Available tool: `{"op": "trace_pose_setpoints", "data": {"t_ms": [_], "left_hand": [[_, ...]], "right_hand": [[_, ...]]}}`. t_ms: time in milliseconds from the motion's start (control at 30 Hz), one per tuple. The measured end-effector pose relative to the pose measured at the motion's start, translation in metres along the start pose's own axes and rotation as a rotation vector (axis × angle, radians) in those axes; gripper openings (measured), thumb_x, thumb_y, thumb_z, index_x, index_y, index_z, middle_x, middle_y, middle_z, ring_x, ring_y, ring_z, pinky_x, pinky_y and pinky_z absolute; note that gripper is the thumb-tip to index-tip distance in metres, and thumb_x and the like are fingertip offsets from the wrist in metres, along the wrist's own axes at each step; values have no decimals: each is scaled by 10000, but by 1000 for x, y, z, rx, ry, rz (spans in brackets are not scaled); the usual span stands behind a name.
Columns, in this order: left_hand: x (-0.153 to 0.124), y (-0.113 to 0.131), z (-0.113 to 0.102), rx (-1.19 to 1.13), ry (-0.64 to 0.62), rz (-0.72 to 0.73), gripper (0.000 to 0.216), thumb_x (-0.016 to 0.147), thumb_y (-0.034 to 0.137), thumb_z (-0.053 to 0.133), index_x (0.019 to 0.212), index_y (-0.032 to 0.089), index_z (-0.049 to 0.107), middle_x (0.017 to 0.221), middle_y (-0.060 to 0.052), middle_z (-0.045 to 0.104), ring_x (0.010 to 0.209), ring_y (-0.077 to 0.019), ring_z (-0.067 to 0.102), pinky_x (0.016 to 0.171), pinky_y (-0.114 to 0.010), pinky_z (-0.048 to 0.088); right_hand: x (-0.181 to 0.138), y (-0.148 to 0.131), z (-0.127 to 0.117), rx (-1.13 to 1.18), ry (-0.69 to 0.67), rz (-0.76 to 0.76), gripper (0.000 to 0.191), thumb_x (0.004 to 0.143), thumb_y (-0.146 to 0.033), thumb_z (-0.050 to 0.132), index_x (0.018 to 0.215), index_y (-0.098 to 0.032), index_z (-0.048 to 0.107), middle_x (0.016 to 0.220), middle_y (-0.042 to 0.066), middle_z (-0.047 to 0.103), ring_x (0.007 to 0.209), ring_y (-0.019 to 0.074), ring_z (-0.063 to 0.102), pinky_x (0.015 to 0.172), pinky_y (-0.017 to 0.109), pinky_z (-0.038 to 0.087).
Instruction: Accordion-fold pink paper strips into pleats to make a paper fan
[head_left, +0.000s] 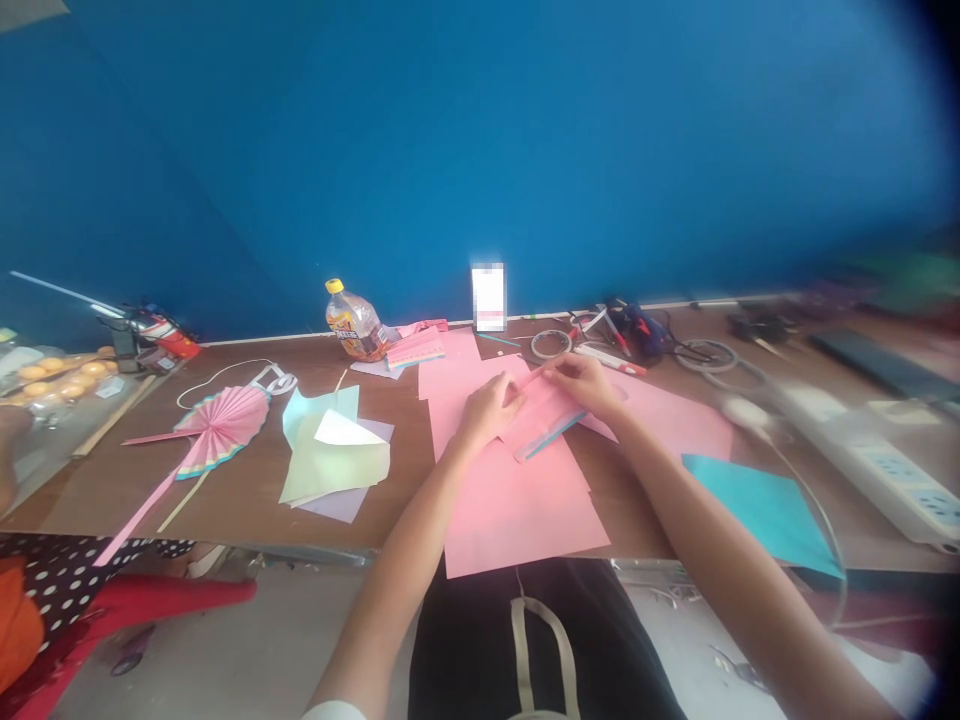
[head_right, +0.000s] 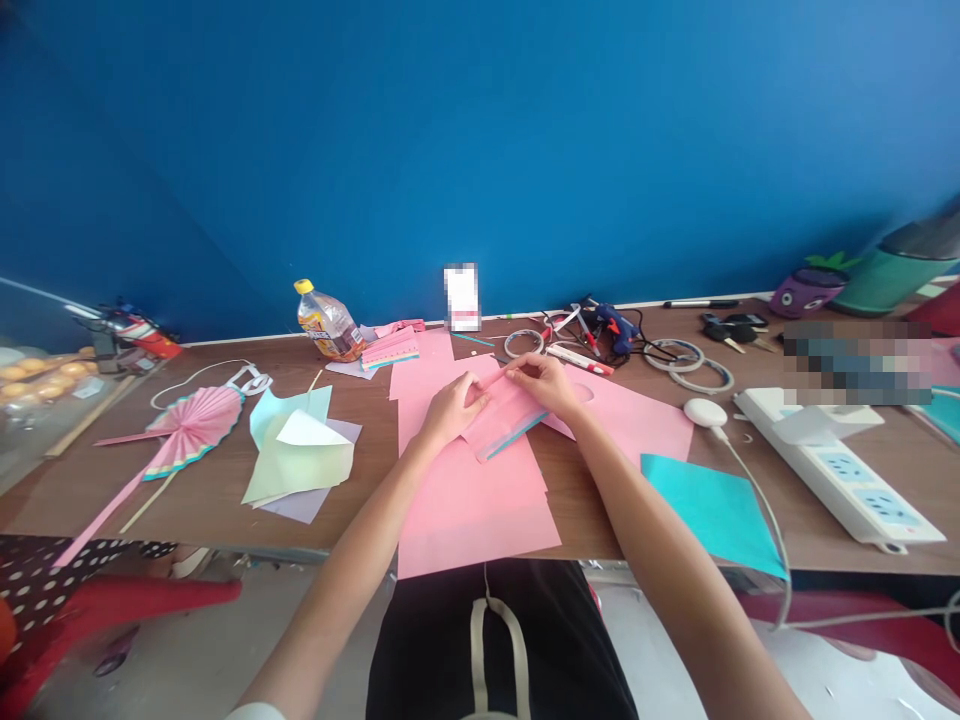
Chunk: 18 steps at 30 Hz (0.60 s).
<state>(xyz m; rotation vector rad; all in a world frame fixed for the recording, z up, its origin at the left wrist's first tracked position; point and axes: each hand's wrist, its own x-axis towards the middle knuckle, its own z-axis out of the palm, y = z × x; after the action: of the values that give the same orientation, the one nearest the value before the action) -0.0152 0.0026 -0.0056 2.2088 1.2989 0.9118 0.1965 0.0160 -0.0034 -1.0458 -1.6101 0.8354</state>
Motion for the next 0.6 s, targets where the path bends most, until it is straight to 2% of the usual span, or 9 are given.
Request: {"op": "trace_pose_setpoints", "data": {"t_ms": [133,267,400,600], "left_hand": [[5,-10,3,-225,103,-74,314,713,389,709,905,227,521,893,-24,638,850,-181,604,766,-292,440],[9,-20,3,-599,187,-249,448,661,369,755,992,220,492,822,-19,634,815,-166,619,741,-276,451],[12,-22,2,-919,175,-408,537,637,390,767,1073,210,510,894,-43,665,820,-167,637,743,-280,461],[12,-20,7,-1110,93,-481,588,620,405,777,1134,222,559,1005,-50,681,891,-194,652,782,-305,480]], "right_hand": [[1,2,-5,2,43,4,245,759,-439,659,807,-201,685,827,42,697,773,195,624,714,324,483],[1,3,-6,-6,122,-2,207,737,-406,685,778,-203,682,805,36,694,759,186,620,698,311,479],[2,3,-4,14,214,1,188,723,-387,696,773,-207,675,798,28,694,766,183,622,715,313,484],[1,3,1,-12,275,-8,189,725,-390,686,773,-208,675,808,26,697,772,184,622,733,320,487]]}}
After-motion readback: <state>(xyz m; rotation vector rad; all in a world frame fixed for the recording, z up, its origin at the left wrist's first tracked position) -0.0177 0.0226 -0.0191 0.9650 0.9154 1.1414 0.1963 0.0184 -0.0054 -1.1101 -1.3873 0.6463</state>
